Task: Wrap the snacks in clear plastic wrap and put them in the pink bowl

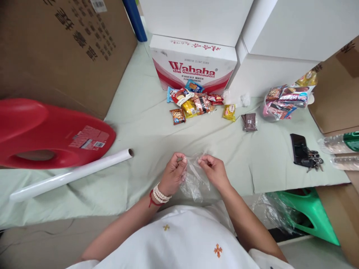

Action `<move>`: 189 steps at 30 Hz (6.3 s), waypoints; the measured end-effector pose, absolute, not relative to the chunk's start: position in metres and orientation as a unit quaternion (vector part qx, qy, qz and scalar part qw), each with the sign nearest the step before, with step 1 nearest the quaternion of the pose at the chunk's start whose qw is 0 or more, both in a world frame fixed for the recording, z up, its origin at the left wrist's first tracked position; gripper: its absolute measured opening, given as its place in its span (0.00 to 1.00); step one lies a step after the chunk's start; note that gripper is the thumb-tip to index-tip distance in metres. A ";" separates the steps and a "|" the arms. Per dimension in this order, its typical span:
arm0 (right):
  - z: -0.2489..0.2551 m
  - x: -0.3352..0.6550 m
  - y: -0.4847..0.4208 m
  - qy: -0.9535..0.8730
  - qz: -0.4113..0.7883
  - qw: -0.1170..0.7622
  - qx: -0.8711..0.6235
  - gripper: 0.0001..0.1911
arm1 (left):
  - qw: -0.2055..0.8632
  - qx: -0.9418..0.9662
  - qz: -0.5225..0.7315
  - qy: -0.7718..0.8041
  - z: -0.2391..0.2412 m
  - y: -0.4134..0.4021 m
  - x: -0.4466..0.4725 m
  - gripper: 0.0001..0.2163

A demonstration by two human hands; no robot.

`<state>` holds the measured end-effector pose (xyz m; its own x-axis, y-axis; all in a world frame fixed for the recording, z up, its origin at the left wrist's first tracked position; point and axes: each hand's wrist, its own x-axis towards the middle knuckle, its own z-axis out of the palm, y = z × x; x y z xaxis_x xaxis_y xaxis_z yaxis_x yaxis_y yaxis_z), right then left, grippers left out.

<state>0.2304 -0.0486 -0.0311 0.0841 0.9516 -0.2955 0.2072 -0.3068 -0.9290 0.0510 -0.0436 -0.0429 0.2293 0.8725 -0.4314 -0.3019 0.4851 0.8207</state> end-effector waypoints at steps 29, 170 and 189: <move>-0.028 0.288 -0.077 -0.238 0.544 0.460 -0.661 0.25 | 0.635 0.319 0.433 0.554 -0.052 -0.017 0.006 0.19; -0.005 0.296 0.000 -0.655 0.560 0.150 -0.484 0.18 | 0.264 0.803 0.227 0.483 -0.064 -0.043 -0.034 0.17; 0.008 0.242 0.078 -0.855 0.123 0.015 -0.504 0.30 | 0.131 0.682 0.244 0.677 -0.072 -0.017 -0.003 0.29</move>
<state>0.2422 0.0783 0.0080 -0.4913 0.8653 -0.0990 0.8581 0.4615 -0.2250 -0.0027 -0.0172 -0.0717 -0.0362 0.9872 0.1552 0.8598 -0.0484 0.5083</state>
